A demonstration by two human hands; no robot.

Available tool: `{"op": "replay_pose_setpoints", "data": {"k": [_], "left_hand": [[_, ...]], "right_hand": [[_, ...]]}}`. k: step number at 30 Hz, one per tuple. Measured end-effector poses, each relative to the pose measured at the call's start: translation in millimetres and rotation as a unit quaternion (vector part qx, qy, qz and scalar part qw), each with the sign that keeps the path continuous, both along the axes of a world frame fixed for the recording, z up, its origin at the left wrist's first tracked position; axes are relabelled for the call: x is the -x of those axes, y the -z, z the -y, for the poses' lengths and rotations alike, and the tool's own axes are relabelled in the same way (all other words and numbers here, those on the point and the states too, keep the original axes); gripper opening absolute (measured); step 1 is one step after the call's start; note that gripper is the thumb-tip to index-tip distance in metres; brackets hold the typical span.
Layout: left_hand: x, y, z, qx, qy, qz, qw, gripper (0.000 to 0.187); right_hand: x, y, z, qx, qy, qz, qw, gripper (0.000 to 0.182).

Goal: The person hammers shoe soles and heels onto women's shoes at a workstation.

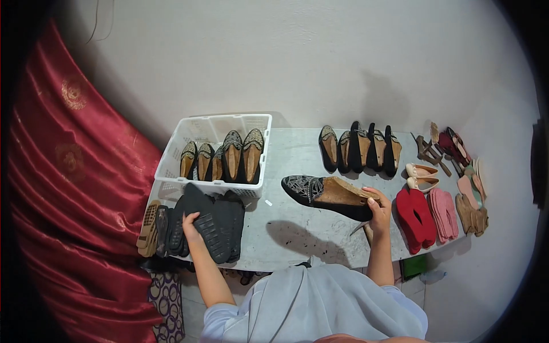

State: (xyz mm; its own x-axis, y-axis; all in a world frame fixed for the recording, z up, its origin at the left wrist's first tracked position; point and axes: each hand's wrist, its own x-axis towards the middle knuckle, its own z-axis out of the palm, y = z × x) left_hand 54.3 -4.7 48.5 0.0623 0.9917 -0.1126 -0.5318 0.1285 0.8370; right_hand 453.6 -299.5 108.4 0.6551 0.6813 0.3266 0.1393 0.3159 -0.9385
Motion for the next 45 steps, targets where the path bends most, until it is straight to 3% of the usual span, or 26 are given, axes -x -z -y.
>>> {"op": "replay_pose_setpoints", "data": {"k": [2,4,6,8,10,11,12,15,18,21,22,25,28,31,45], "left_hand": [[-12,-16,18,0.096,0.105,0.206,0.968,0.06],[-53,-42,43,0.017,0.182,0.272,0.945,0.071],[-87,-46,54,0.0,0.263,0.224,0.938,0.075],[-125,-40,62,-0.011,0.354,0.262,0.898,0.074],[-161,-26,76,0.067,0.339,0.252,0.904,0.072],[-178,-18,80,0.109,0.35,0.278,0.888,0.068],[-194,-19,89,0.069,0.396,0.305,0.863,0.059],[-237,-29,112,0.066,0.363,0.28,0.886,0.055],[-266,-36,130,0.016,0.359,0.315,0.878,0.059],[-283,-38,146,0.055,0.372,0.371,0.849,0.064],[-287,-40,152,0.063,0.376,0.389,0.839,0.065],[-298,-45,164,0.05,0.359,0.306,0.88,0.063],[-304,-44,166,0.067,0.366,0.351,0.86,0.057],[-302,-47,171,-0.006,0.362,0.316,0.877,0.059],[-317,-46,178,-0.012,0.275,0.285,0.918,0.063]], "right_hand": [[2,-6,6,-0.018,-0.013,-0.008,1.0,0.035],[9,-14,12,-0.034,0.001,0.043,0.998,0.033],[18,-25,15,-0.051,0.012,0.124,0.991,0.031],[29,-36,19,-0.068,0.023,0.231,0.97,0.029],[33,-50,24,-0.058,0.02,0.36,0.931,0.033],[33,-49,27,-0.056,0.024,0.361,0.93,0.031],[34,-47,30,-0.055,0.029,0.363,0.93,0.03],[36,-27,46,-0.076,0.056,0.281,0.955,0.028],[41,-11,61,-0.107,0.087,0.213,0.967,0.028],[40,0,76,-0.119,0.117,0.155,0.974,0.029],[38,4,81,-0.124,0.121,0.144,0.974,0.029],[32,10,93,-0.135,0.127,0.114,0.976,0.029],[27,13,101,-0.141,0.132,0.083,0.978,0.033],[21,15,107,-0.135,0.136,0.056,0.98,0.039],[6,31,85,-0.129,0.121,0.009,0.984,0.037]]}}
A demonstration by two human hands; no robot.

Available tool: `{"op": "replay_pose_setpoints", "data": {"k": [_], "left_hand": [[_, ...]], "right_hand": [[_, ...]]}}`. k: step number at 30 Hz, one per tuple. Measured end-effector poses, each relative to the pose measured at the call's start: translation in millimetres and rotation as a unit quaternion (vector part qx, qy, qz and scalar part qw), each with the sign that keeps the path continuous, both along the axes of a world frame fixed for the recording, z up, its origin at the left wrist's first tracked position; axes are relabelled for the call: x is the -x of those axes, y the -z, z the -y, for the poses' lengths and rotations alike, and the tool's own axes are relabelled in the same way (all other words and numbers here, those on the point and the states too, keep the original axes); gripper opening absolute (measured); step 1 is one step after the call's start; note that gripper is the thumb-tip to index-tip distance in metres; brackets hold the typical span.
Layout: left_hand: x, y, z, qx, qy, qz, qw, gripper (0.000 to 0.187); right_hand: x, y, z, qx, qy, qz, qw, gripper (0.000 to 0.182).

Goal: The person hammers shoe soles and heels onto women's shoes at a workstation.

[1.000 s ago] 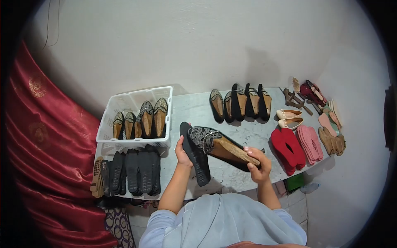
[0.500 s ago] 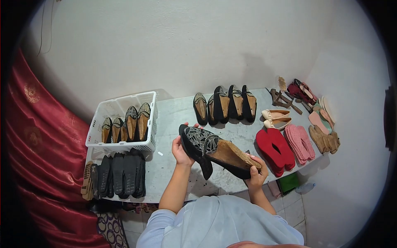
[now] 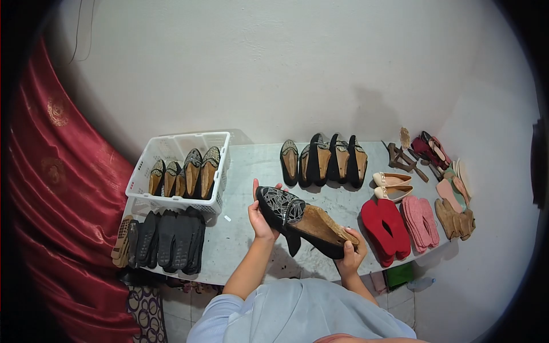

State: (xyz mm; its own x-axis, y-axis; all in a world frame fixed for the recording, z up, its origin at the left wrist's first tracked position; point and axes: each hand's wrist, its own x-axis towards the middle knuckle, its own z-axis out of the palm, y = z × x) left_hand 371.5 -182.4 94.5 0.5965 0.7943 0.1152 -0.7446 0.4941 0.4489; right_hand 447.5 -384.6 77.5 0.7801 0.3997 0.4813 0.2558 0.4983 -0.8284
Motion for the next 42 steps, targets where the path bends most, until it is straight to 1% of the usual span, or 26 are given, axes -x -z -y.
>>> {"op": "replay_pose_setpoints", "data": {"k": [2,5,6,8,9,11,12,13,14,17,18,20,22,23,24,26,28,30,31,33,34,35,37,38,41,42], "left_hand": [[-3,-1,-4,0.009,-0.011,0.012,1.0,0.062],[-4,2,-16,0.034,-0.023,0.028,0.999,0.061],[-4,3,-20,0.041,-0.022,0.038,0.998,0.059],[-3,5,-25,0.054,-0.035,0.051,0.997,0.062],[-2,9,-27,0.052,-0.043,0.052,0.996,0.064],[2,14,-28,0.038,-0.074,-0.01,0.996,0.075],[4,16,-33,0.057,-0.059,0.004,0.997,0.083],[3,20,-39,0.06,-0.058,-0.01,0.996,0.085],[4,25,-44,0.065,-0.048,0.0,0.997,0.086],[3,30,-55,0.053,-0.045,0.026,0.997,0.091],[1,28,-56,0.022,-0.042,0.037,0.998,0.093],[-2,26,-54,-0.034,-0.038,0.039,0.998,0.096],[-9,24,-55,-0.092,-0.037,0.028,0.995,0.097],[-13,21,-54,-0.089,-0.031,0.03,0.995,0.097],[-16,18,-52,-0.086,-0.024,0.031,0.995,0.097],[-22,9,-49,-0.071,-0.003,0.041,0.997,0.096],[-25,2,-47,-0.041,0.007,0.053,0.998,0.096],[-27,0,-45,-0.023,0.01,0.057,0.998,0.095],[-27,0,-46,-0.027,-0.002,0.031,0.999,0.093],[-24,1,-48,-0.016,-0.028,0.034,0.999,0.09],[-22,1,-50,-0.012,-0.039,0.038,0.998,0.089],[-19,2,-50,-0.007,-0.049,0.042,0.998,0.088],[-11,4,-49,0.002,-0.061,0.046,0.997,0.086],[-7,4,-49,0.005,-0.062,0.048,0.997,0.085],[2,14,-48,0.011,-0.063,0.041,0.997,0.084],[5,18,-47,0.015,-0.064,0.033,0.997,0.084]], "right_hand": [[-4,-1,-9,0.001,-0.01,0.002,1.0,0.037],[-10,-5,-20,0.049,-0.007,0.052,0.997,0.036],[-11,-3,-24,0.052,-0.019,0.049,0.997,0.036],[-14,-1,-32,0.059,-0.039,0.054,0.996,0.037],[-14,1,-34,0.066,-0.048,0.055,0.995,0.037],[-13,7,-37,0.087,-0.069,0.032,0.993,0.037],[-12,10,-39,0.096,-0.076,0.027,0.992,0.038],[-12,15,-42,0.104,-0.082,0.022,0.991,0.038],[-14,26,-43,0.111,-0.104,0.03,0.988,0.034],[-23,44,-57,0.085,-0.219,-0.023,0.972,0.043],[-31,48,-65,0.037,-0.278,-0.089,0.956,0.044],[-52,63,-79,-0.055,-0.385,-0.226,0.893,0.048],[-69,77,-92,0.022,-0.368,-0.352,0.86,0.049],[-79,89,-102,0.061,-0.358,-0.411,0.836,0.049],[-78,93,-115,0.078,-0.363,-0.426,0.825,0.046],[-71,97,-115,0.216,-0.395,-0.413,0.792,0.049],[-54,89,-121,0.244,-0.429,-0.431,0.755,0.053],[-36,104,-116,0.163,-0.466,-0.491,0.718,0.058],[-38,106,-111,0.073,-0.525,-0.534,0.659,0.061],[-50,102,-105,-0.113,-0.614,-0.591,0.51,0.067],[-41,41,-97,0.128,-0.451,-0.559,0.684,0.078],[-43,48,-92,0.042,-0.526,-0.574,0.626,0.079],[-55,74,-84,-0.129,-0.649,-0.574,0.481,0.081],[-58,85,-81,-0.117,-0.653,-0.56,0.496,0.084],[-56,77,-70,-0.046,-0.644,-0.509,0.569,0.079],[-56,79,-67,-0.025,-0.657,-0.487,0.575,0.077]]}}
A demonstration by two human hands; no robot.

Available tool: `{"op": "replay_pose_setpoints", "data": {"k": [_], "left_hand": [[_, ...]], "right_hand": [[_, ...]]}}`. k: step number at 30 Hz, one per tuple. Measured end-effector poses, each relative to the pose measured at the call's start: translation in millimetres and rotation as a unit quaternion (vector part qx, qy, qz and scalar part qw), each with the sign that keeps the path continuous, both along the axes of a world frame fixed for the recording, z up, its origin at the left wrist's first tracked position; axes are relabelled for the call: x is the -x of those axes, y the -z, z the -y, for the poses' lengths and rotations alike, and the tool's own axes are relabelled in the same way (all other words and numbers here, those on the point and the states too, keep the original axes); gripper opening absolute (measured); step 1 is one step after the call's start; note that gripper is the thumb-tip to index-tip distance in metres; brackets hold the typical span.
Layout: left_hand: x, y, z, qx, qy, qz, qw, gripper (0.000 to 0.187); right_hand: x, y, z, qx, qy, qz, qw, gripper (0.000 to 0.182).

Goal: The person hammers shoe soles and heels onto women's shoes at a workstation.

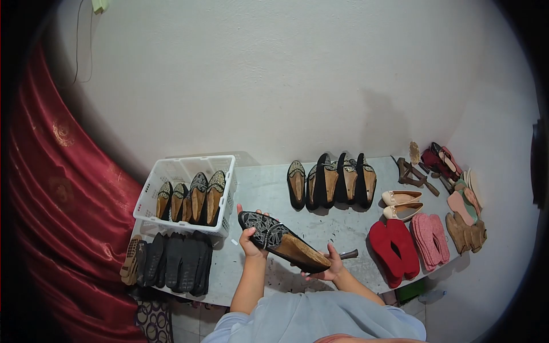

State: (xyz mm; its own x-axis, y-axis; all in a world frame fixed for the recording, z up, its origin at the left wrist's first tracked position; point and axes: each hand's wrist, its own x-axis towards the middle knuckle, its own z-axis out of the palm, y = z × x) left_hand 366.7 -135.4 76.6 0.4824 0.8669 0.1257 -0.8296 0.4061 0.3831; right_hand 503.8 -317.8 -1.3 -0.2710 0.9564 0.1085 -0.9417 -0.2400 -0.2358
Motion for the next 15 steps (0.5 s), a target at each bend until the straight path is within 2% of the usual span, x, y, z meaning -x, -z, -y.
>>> {"op": "replay_pose_setpoints", "data": {"k": [2,5,8,9,10,11,12,13,14,15], "left_hand": [[6,11,0,0.011,-0.005,-0.021,1.0,0.084],[16,48,-8,0.045,0.004,-0.044,0.998,0.084],[35,62,-14,0.074,0.07,-0.101,0.99,0.079],[40,70,-18,0.074,0.096,-0.123,0.985,0.077],[41,80,-20,0.09,0.095,-0.147,0.98,0.056],[43,96,-28,0.121,0.127,-0.148,0.973,0.051],[46,115,-38,0.151,0.158,-0.147,0.965,0.05],[49,112,-36,0.182,0.19,-0.145,0.954,0.053],[45,111,-31,0.22,0.159,-0.181,0.945,0.057],[48,118,-30,0.244,0.142,-0.164,0.945,0.054]], "right_hand": [[-2,5,3,-0.02,-0.03,0.058,0.998,0.074],[-4,13,6,0.083,-0.005,0.191,0.978,0.076],[-12,7,6,0.149,0.01,0.253,0.956,0.067],[-16,10,3,0.153,0.029,0.318,0.935,0.066],[-19,13,-2,0.155,0.047,0.381,0.91,0.064],[-22,15,-6,0.156,0.064,0.442,0.881,0.063],[-24,-1,-8,0.156,0.062,0.508,0.845,0.06],[-24,-10,-11,0.119,0.066,0.583,0.801,0.06],[-23,-17,-12,0.08,0.071,0.653,0.75,0.059],[-22,-19,-12,0.041,0.075,0.717,0.692,0.059]]}}
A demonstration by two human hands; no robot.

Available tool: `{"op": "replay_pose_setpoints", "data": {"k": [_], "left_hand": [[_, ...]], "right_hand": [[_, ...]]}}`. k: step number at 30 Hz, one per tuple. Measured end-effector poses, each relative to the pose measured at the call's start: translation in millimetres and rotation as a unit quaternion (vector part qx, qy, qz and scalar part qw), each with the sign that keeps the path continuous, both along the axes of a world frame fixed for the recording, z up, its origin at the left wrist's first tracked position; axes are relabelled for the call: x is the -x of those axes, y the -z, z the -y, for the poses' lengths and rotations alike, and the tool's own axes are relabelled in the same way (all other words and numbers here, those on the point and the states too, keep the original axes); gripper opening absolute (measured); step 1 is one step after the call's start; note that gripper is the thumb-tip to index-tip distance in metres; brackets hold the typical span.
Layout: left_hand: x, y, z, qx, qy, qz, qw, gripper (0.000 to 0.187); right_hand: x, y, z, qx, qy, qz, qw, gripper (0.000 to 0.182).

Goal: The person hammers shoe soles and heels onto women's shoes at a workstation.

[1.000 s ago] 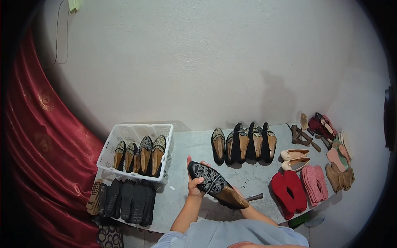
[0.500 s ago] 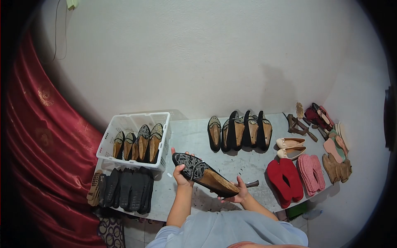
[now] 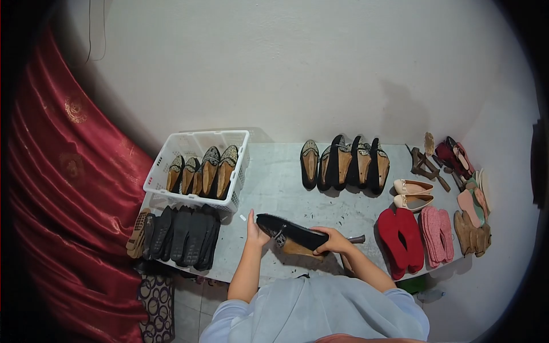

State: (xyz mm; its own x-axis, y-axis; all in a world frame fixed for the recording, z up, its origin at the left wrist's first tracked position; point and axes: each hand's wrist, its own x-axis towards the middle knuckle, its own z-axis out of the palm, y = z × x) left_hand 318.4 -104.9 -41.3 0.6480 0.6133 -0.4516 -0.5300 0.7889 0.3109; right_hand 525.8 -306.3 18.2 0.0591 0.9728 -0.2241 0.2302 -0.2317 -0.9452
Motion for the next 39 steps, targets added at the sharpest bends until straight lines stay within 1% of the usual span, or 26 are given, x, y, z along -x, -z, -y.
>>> {"op": "replay_pose_setpoints", "data": {"k": [1,2,3,4,5,8,10,12,15,18,19,20,21,22,23,24,25,26,28,29,32,36,37,39], "left_hand": [[2,9,-1,0.022,-0.023,0.008,0.999,0.052],[4,17,0,0.045,-0.046,0.017,0.998,0.05],[1,10,5,0.061,-0.075,-0.02,0.995,0.047],[3,17,5,0.05,-0.074,-0.016,0.996,0.046],[5,27,2,0.039,-0.073,-0.011,0.997,0.045],[11,41,6,0.013,-0.069,-0.014,0.997,0.044],[14,45,8,-0.01,-0.058,-0.019,0.998,0.044],[19,48,12,-0.036,-0.038,-0.02,0.998,0.045],[29,46,14,-0.109,0.014,-0.094,0.989,0.05],[41,28,17,-0.19,0.072,-0.118,0.972,0.06],[46,23,18,-0.187,0.086,-0.104,0.973,0.051],[49,21,23,-0.236,0.101,-0.143,0.956,0.051],[51,17,27,-0.285,0.116,-0.181,0.934,0.053],[53,13,31,-0.333,0.13,-0.217,0.908,0.057],[54,7,33,-0.321,0.149,-0.252,0.901,0.075],[55,5,38,-0.333,0.139,-0.247,0.899,0.08],[56,4,43,-0.346,0.129,-0.241,0.898,0.085],[56,5,46,-0.358,0.118,-0.236,0.896,0.09],[56,7,51,-0.349,0.102,-0.2,0.91,0.097],[56,8,52,-0.345,0.094,-0.183,0.916,0.101],[58,13,53,-0.34,0.108,-0.203,0.912,0.103],[56,15,54,-0.349,0.102,-0.213,0.907,0.101],[56,14,55,-0.349,0.097,-0.213,0.907,0.1],[57,15,57,-0.353,0.099,-0.209,0.907,0.098]], "right_hand": [[2,12,0,-0.049,0.011,0.038,0.998,0.062],[5,16,1,-0.072,0.026,0.12,0.99,0.062],[10,16,2,-0.093,0.039,0.203,0.974,0.062],[16,16,1,-0.114,0.051,0.284,0.951,0.063],[21,14,2,-0.127,0.082,0.266,0.952,0.065],[26,30,6,-0.168,0.101,0.291,0.937,0.068],[28,41,8,-0.166,0.095,0.296,0.936,0.066],[30,48,8,-0.169,0.094,0.297,0.935,0.065],[29,53,9,-0.175,0.105,0.291,0.935,0.064],[28,61,10,-0.17,0.118,0.269,0.941,0.064],[28,59,10,-0.167,0.12,0.255,0.945,0.065],[28,59,11,-0.164,0.123,0.24,0.949,0.066],[25,63,11,-0.147,0.114,0.227,0.956,0.072],[22,66,13,-0.125,0.136,0.193,0.964,0.075],[19,69,13,-0.104,0.156,0.159,0.969,0.077],[17,70,14,-0.083,0.177,0.126,0.973,0.079],[14,73,16,-0.073,0.179,0.167,0.967,0.084],[9,81,19,-0.063,0.185,0.148,0.969,0.084],[7,87,22,-0.042,0.197,0.11,0.973,0.085],[6,89,26,-0.051,0.208,0.025,0.976,0.084],[-1,96,29,-0.017,0.223,0.005,0.975,0.085],[-2,95,32,-0.033,0.185,0.085,0.979,0.078],[0,94,33,-0.041,0.2,0.067,0.977,0.074],[4,90,36,-0.032,0.208,0.048,0.976,0.072]]}}
